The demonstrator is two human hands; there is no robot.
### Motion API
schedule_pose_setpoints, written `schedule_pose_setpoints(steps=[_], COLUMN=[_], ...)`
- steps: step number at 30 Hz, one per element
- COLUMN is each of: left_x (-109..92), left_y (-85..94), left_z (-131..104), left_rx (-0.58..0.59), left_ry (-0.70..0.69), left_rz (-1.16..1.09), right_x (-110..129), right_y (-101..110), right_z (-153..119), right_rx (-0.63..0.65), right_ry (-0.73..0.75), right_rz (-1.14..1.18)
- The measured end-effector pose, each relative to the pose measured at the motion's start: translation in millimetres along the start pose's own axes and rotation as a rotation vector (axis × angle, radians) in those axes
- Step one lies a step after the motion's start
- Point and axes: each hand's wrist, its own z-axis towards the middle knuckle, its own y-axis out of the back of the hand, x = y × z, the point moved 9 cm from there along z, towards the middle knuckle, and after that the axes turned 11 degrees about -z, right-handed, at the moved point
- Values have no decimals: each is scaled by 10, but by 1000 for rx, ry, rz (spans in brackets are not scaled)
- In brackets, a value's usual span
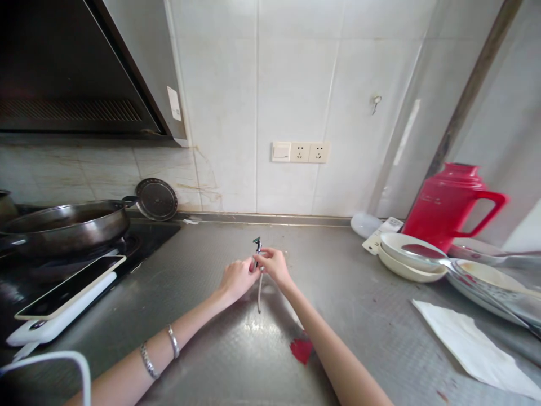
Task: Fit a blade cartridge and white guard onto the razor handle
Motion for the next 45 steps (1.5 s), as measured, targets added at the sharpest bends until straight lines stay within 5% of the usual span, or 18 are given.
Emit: schedule_pose_setpoints(steps=[7, 11, 16, 20, 32, 38, 42, 45], left_x=[-87, -26, 20, -7, -74, -20, -76, -185], left_y=[28, -93, -198, -235, -321, -276, -139, -84], left_z=[-22, -25, -33, -57, -91, -30, -6, -53], left_rx=[20, 138, 196, 208, 229, 198, 98, 64], left_ry=[-37, 37, 41, 20, -9, 38, 9, -41], left_rz=[-39, 24, 85, 102, 36, -36, -41, -14], right_x=[89, 73, -197, -509, -653, -457, -110, -48], right_y=[247, 828, 1778, 2098, 2034, 2018, 1705, 1191], right_z=[53, 118, 49, -51, -80, -125, -158, -195], right_rx=[-80, -176, -402, -378, -308, -358, -369, -160], right_ry=[13, 9, -11, -37, -47, -12, 159, 135], right_rz=[-31, -201, -814, -950, -1107, -1108, -853, -465])
